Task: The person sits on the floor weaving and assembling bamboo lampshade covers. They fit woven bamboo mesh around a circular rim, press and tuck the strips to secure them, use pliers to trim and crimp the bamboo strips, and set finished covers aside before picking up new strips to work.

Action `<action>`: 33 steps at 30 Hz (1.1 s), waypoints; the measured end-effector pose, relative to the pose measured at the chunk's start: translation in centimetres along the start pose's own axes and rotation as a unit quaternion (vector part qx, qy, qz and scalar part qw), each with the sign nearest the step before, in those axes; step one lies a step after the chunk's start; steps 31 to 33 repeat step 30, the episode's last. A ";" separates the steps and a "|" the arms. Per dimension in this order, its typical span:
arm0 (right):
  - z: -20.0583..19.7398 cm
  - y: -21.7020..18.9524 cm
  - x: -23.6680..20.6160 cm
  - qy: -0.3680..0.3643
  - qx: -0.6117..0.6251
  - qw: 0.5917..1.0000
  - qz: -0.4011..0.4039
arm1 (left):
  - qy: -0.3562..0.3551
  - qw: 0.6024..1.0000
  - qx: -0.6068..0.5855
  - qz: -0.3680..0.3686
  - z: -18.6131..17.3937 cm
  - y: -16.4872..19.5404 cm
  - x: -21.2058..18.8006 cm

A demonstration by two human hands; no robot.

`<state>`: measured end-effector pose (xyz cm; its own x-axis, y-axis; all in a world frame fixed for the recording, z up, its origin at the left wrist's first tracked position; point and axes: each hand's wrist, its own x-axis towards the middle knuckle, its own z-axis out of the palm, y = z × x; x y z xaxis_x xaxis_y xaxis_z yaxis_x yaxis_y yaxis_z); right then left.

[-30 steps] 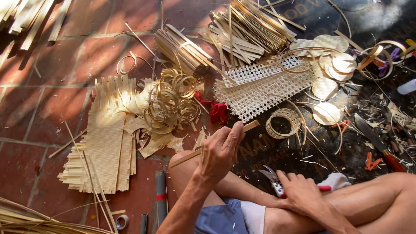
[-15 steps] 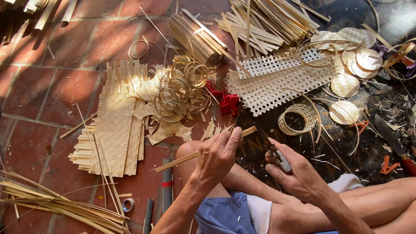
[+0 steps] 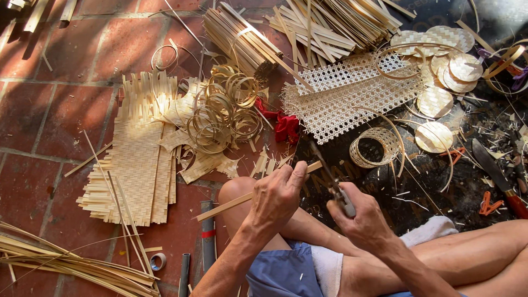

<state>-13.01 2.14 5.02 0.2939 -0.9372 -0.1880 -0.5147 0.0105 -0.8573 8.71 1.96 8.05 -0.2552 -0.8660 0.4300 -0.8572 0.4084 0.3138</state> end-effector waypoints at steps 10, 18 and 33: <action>3.0 6.4 3.1 0.082 -0.396 0.904 -0.139 | 0.005 0.894 -0.420 -0.153 -0.6 -1.8 -2.3; 4.7 1.4 3.7 -0.051 0.452 0.887 -0.076 | -0.098 0.673 -0.622 -0.388 0.1 -0.9 -3.6; 9.2 0.7 4.5 0.020 0.472 0.882 0.006 | -0.016 0.761 -0.503 -0.409 1.2 -1.8 -6.3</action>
